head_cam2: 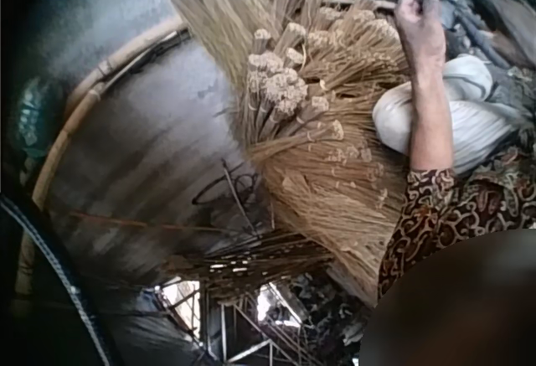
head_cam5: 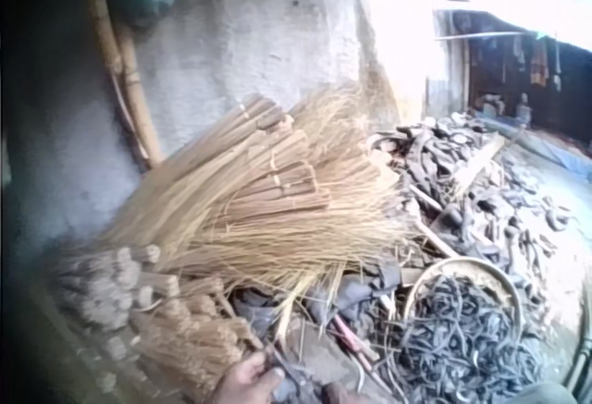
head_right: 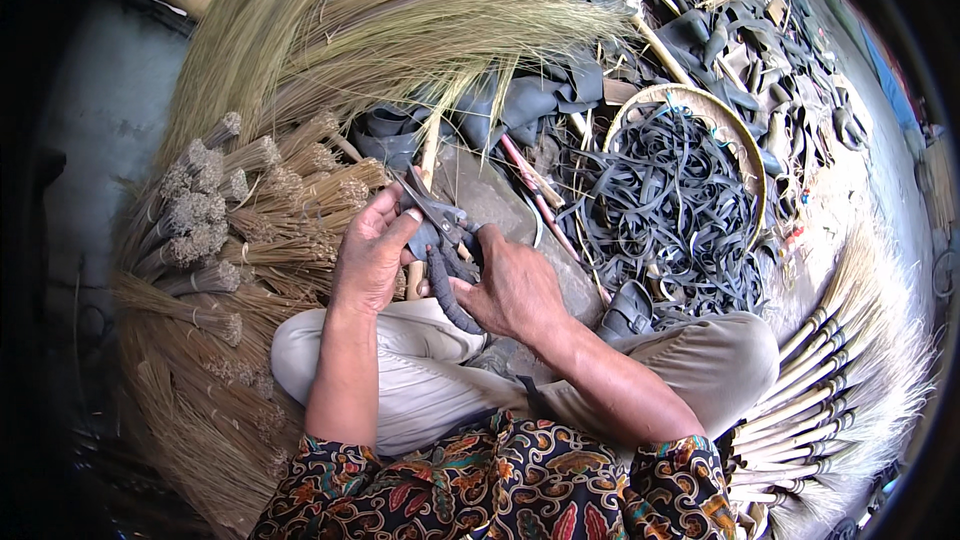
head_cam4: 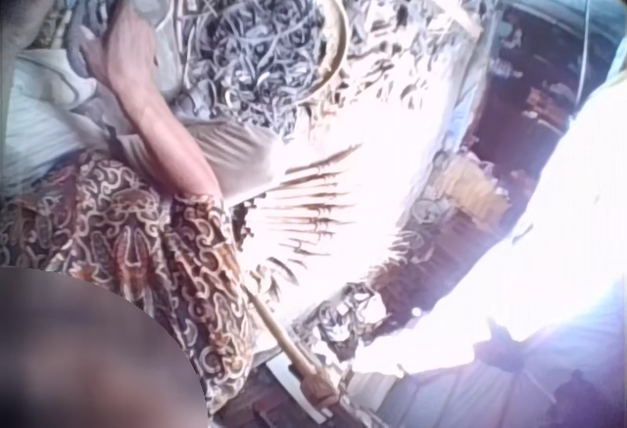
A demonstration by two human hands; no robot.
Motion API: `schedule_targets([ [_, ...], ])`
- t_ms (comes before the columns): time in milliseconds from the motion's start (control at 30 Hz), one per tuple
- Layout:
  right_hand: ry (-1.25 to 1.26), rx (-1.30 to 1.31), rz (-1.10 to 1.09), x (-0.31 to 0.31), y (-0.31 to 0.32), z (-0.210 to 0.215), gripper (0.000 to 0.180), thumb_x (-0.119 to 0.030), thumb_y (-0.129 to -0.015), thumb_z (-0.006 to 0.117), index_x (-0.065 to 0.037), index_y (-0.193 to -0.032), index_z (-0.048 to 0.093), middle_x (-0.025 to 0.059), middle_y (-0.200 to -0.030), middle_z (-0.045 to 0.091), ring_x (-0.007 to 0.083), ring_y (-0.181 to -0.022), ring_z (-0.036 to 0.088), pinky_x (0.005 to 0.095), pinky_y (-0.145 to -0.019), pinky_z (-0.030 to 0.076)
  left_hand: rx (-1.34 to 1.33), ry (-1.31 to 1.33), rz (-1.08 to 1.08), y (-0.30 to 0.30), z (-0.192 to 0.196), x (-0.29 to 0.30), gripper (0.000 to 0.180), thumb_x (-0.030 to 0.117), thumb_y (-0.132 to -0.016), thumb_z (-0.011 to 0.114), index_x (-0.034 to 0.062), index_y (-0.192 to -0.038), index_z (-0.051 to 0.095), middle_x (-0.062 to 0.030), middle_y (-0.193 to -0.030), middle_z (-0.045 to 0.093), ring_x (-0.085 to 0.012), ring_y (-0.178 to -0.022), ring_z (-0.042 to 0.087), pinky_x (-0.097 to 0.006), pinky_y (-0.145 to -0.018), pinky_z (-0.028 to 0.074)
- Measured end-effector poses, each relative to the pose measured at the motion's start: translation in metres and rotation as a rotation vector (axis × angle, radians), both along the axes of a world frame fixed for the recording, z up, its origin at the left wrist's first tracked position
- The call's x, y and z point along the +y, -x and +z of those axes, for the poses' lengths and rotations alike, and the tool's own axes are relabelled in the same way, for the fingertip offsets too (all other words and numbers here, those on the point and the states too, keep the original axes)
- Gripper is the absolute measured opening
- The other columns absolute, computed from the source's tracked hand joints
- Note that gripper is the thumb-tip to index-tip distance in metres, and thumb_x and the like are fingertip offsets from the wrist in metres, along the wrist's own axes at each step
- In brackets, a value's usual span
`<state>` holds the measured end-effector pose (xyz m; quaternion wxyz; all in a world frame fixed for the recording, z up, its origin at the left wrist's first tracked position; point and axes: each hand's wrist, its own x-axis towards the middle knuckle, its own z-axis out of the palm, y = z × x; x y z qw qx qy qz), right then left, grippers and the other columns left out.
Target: The person sits on the floor surrounded by broom materials and uses shears to cut a black rubber sheet into narrow strips. They repeatedly position the sheet and cut along its length, accumulating cut strips in a nearby basket.
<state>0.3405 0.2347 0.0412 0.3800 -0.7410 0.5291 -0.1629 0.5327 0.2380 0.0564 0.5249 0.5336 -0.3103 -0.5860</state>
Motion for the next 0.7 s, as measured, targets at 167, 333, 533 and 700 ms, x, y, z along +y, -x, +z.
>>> schedule_targets([
  [167, -0.086, 0.012, 0.026, 0.000, 0.001, -0.003, 0.071, -0.061, -0.081, 0.079, 0.004, -0.101, 0.060, 0.0270, -0.078, 0.070, 0.0479, -0.079, 0.072, 0.0545, -0.072, 0.055, -0.085, -0.003, 0.003, -0.008, -0.006, 0.001, 0.050, 0.004, -0.100, 0.062, -0.0082, -0.147, 0.050, -0.0089, -0.115, 0.071, -0.0062, -0.092, 0.065, -0.021, -0.081, 0.054],
  [333, -0.104, -0.009, -0.012, -0.001, -0.005, -0.006, 0.069, -0.061, -0.082, 0.079, 0.004, -0.100, 0.062, 0.0277, -0.077, 0.069, 0.0478, -0.079, 0.072, 0.0535, -0.072, 0.055, -0.242, -0.058, -0.180, -0.013, -0.012, 0.003, 0.056, 0.003, -0.099, 0.061, -0.0094, -0.151, 0.044, -0.0085, -0.115, 0.071, -0.0069, -0.095, 0.066, -0.023, -0.085, 0.055],
  [533, -0.274, -0.057, 0.005, -0.004, -0.002, -0.007, 0.067, -0.061, -0.084, 0.078, 0.005, -0.093, 0.065, 0.0271, -0.077, 0.068, 0.0456, -0.075, 0.071, 0.0516, -0.072, 0.055, -0.400, -0.125, -0.162, -0.018, -0.008, 0.004, 0.059, 0.002, -0.099, 0.061, -0.0104, -0.153, 0.041, -0.0105, -0.117, 0.071, -0.0074, -0.096, 0.065, -0.024, -0.086, 0.054],
  [700, -0.238, -0.268, -0.014, -0.001, -0.002, -0.016, 0.052, -0.041, -0.087, 0.080, 0.004, -0.105, 0.063, 0.0255, -0.086, 0.069, 0.0393, -0.082, 0.072, 0.0464, -0.077, 0.055, -0.175, -0.018, -0.041, -0.015, -0.003, 0.001, 0.055, 0.004, -0.099, 0.062, -0.0074, -0.150, 0.047, -0.0087, -0.117, 0.070, -0.0085, -0.096, 0.067, -0.024, -0.084, 0.056],
])
